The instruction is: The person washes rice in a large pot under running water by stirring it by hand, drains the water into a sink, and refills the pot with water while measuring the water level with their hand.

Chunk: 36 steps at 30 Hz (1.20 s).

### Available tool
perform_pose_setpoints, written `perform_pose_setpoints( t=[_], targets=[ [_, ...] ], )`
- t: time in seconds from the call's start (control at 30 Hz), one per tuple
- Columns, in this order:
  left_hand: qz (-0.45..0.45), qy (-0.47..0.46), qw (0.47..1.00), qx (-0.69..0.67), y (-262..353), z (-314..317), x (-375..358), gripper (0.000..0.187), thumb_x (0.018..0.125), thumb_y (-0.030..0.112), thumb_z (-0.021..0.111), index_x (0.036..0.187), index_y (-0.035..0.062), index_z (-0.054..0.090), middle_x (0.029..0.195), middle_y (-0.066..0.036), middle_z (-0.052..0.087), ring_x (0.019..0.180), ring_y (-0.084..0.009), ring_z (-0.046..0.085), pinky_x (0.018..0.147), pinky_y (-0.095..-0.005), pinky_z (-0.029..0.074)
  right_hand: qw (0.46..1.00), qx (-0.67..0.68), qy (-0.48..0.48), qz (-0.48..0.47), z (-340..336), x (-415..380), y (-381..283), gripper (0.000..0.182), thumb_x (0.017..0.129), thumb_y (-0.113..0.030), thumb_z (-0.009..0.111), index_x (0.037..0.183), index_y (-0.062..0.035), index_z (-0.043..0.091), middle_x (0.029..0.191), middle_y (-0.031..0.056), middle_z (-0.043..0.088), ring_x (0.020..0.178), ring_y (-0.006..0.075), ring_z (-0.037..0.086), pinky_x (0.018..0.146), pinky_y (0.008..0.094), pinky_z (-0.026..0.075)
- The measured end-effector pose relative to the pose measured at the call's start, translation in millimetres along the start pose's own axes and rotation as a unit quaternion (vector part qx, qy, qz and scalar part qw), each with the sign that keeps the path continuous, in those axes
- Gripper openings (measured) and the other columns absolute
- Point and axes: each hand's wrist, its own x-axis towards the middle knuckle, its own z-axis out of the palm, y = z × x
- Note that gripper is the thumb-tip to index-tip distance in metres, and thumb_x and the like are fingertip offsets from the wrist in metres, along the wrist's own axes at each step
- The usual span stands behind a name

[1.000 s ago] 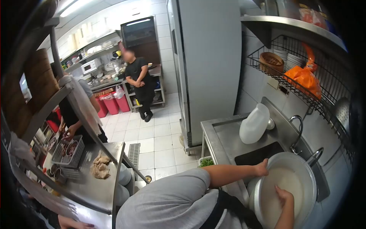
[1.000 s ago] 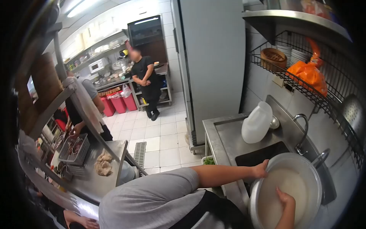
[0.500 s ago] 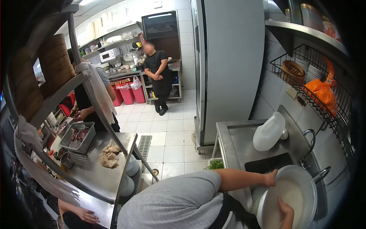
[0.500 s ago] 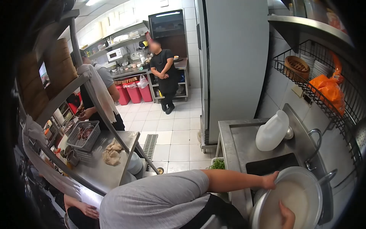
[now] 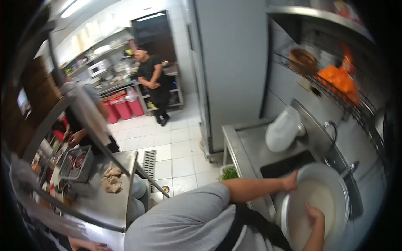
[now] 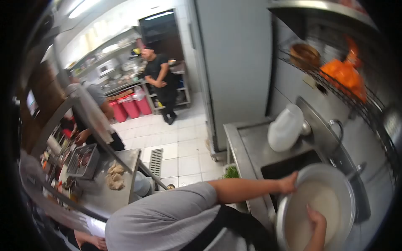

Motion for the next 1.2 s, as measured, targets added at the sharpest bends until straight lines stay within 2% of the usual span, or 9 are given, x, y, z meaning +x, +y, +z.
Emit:
perform_pose_setpoints(
  t=[0.1, 0.23, 0.27, 0.4, 0.67, 0.9, 1.03, 1.13, 1.2],
  targets=[
    [0.004, 0.029, 1.0, 0.003, 2, 1, -2, 0.094, 0.071, 0.017, 0.069, 0.139, -0.0086, 0.009, 0.133, -0.03, 0.038, 0.125, -0.034, 0.039, 0.103, -0.0342, 0.033, 0.995, 0.055, -0.038, 0.069, 0, -56, -37, 0.088, 0.082, -0.069, 0.043, 0.146, -0.0143, 0.016, 0.152, 0.0117, 0.01, 0.139, 0.0321, 0.008, 0.106, 0.0551, 0.015],
    [0.002, 0.014, 1.0, 0.017, 13, -5, -12, 0.094, 0.074, 0.013, 0.067, 0.14, -0.0077, 0.003, 0.141, -0.029, 0.026, 0.132, -0.0329, 0.027, 0.108, -0.0333, 0.027, 0.996, 0.044, -0.073, 0.015, -6, -37, -20, 0.098, 0.073, -0.08, 0.04, 0.146, -0.02, 0.014, 0.153, 0.0088, 0.001, 0.14, 0.0312, -0.001, 0.107, 0.0562, 0.008],
    [0.009, 0.001, 1.0, -0.016, 16, -7, -13, 0.093, 0.074, 0.011, 0.066, 0.14, -0.0072, 0.003, 0.141, -0.027, 0.027, 0.131, -0.0319, 0.029, 0.106, -0.0344, 0.03, 0.995, 0.014, -0.095, 0.029, -6, -44, -27, 0.104, 0.068, -0.086, 0.033, 0.146, -0.0226, 0.01, 0.151, 0.0195, 0.0, 0.138, 0.0417, 0.003, 0.098, 0.0709, 0.011],
    [0.055, -0.001, 0.993, -0.105, -7, 1, -5, 0.089, 0.071, 0.006, 0.064, 0.139, -0.0062, 0.009, 0.134, -0.023, 0.036, 0.121, -0.0292, 0.039, 0.101, -0.0346, 0.034, 0.992, 0.0, -0.096, 0.086, -15, -36, -24, 0.111, 0.062, -0.09, 0.033, 0.146, -0.0207, 0.013, 0.145, 0.0311, 0.012, 0.134, 0.0492, 0.01, 0.098, 0.069, 0.016],
    [0.031, -0.024, 0.985, -0.168, 26, -1, -24, 0.079, 0.073, 0.003, 0.057, 0.137, -0.0057, 0.011, 0.127, -0.023, 0.04, 0.115, -0.03, 0.046, 0.095, -0.0366, 0.04, 0.991, 0.027, -0.062, 0.112, -9, -50, -31, 0.102, 0.067, -0.086, 0.037, 0.145, -0.0227, 0.021, 0.145, 0.0308, 0.012, 0.136, 0.0442, 0.009, 0.102, 0.0618, 0.01],
    [0.074, -0.027, 0.983, -0.167, 17, -1, -21, 0.081, 0.075, 0.009, 0.059, 0.137, -0.0088, 0.01, 0.131, -0.023, 0.039, 0.117, -0.0303, 0.043, 0.1, -0.0343, 0.036, 0.994, 0.008, -0.065, 0.087, -10, -57, -36, 0.102, 0.068, -0.085, 0.038, 0.146, -0.0223, 0.02, 0.148, 0.0273, 0.009, 0.133, 0.0432, 0.019, 0.102, 0.0593, 0.017],
    [0.018, -0.016, 1.0, -0.019, 33, -11, -30, 0.094, 0.079, 0.02, 0.065, 0.138, -0.0132, 0.001, 0.146, -0.029, 0.01, 0.138, -0.0331, 0.01, 0.113, -0.0341, 0.013, 0.998, 0.02, -0.025, 0.054, -3, -39, -20, 0.101, 0.069, -0.083, 0.04, 0.145, -0.0181, 0.021, 0.151, 0.0135, 0.016, 0.136, 0.0365, 0.02, 0.105, 0.0568, 0.019],
    [-0.01, -0.046, 0.997, -0.069, -5, -4, -4, 0.098, 0.077, 0.023, 0.067, 0.14, -0.0085, -0.001, 0.146, -0.029, 0.011, 0.138, -0.0346, 0.013, 0.112, -0.035, 0.017, 0.995, 0.047, -0.003, 0.087, 0, -52, -39, 0.092, 0.077, -0.074, 0.045, 0.145, -0.0159, 0.022, 0.151, 0.0111, 0.015, 0.138, 0.0329, 0.015, 0.108, 0.0504, 0.017],
    [-0.032, -0.021, 0.999, -0.03, 10, -4, -11, 0.098, 0.076, 0.023, 0.066, 0.142, -0.0055, -0.001, 0.147, -0.027, 0.01, 0.138, -0.0336, 0.014, 0.111, -0.0346, 0.019, 0.998, 0.029, -0.036, 0.043, -5, -30, -18, 0.102, 0.07, -0.082, 0.041, 0.145, -0.0165, 0.018, 0.146, 0.0262, 0.015, 0.132, 0.0453, 0.019, 0.099, 0.0632, 0.021]
  ],
)
